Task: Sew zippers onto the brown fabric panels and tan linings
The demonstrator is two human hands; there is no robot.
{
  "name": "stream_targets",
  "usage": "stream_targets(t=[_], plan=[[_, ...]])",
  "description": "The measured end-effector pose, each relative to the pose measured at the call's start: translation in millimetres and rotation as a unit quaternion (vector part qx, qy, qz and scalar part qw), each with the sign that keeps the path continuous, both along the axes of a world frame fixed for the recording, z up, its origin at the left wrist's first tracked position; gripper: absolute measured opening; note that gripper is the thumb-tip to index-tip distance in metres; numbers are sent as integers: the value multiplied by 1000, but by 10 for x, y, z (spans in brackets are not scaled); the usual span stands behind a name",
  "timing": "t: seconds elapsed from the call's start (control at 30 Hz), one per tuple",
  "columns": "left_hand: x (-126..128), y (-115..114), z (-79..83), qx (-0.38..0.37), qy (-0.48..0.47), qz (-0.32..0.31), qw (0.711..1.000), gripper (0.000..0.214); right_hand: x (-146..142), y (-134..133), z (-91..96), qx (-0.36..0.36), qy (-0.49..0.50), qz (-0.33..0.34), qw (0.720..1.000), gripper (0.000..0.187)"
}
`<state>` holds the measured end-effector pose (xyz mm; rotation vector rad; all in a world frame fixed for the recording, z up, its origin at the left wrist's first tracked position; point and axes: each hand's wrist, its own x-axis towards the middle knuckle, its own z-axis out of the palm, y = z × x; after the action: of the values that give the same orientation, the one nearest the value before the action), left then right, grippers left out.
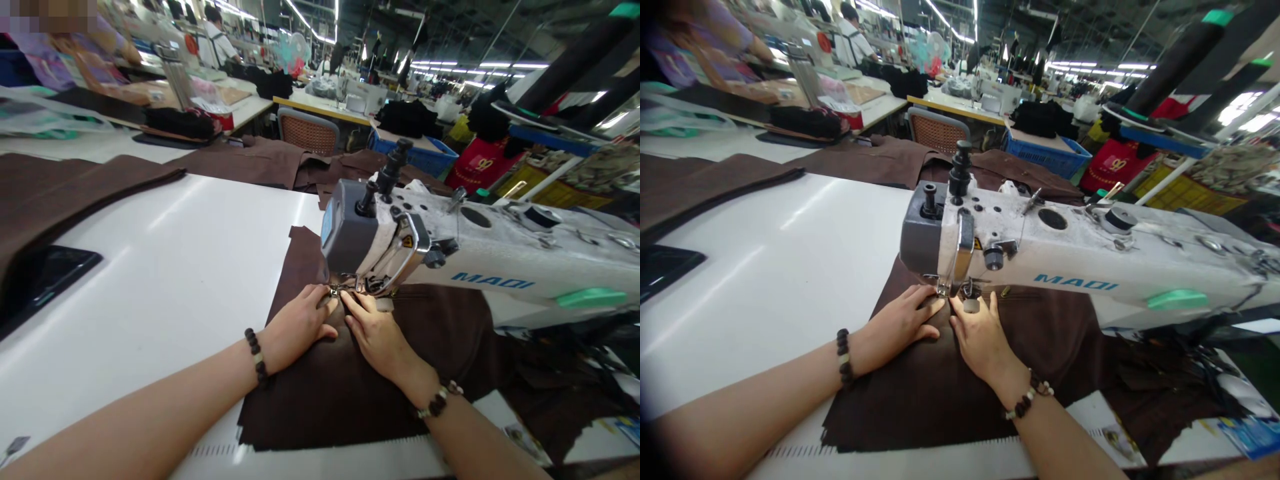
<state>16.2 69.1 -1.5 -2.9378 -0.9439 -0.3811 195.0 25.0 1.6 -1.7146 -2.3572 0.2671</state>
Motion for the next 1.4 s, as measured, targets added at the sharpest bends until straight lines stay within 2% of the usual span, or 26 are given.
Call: stream_targets(t=[0.23, 0.63, 0.9, 1.07, 1.4], plan=[[6, 20, 26, -32, -9, 3, 999, 51, 10, 29, -25, 0, 2, -1, 1000, 43], [0, 61, 26, -6, 14, -10, 1000, 46, 1, 54, -27, 14, -8, -3, 1000, 38], [1, 59, 22, -21, -2, -7, 1000, 45, -1, 41, -29, 30, -16, 1, 999, 38], [-4, 56, 22, -19, -8, -8, 1000, 49, 3, 46, -65, 46, -13, 4, 999, 39], [8, 60, -94, -12, -48, -2, 999, 51, 44, 59, -222, 20, -26, -15, 999, 42]])
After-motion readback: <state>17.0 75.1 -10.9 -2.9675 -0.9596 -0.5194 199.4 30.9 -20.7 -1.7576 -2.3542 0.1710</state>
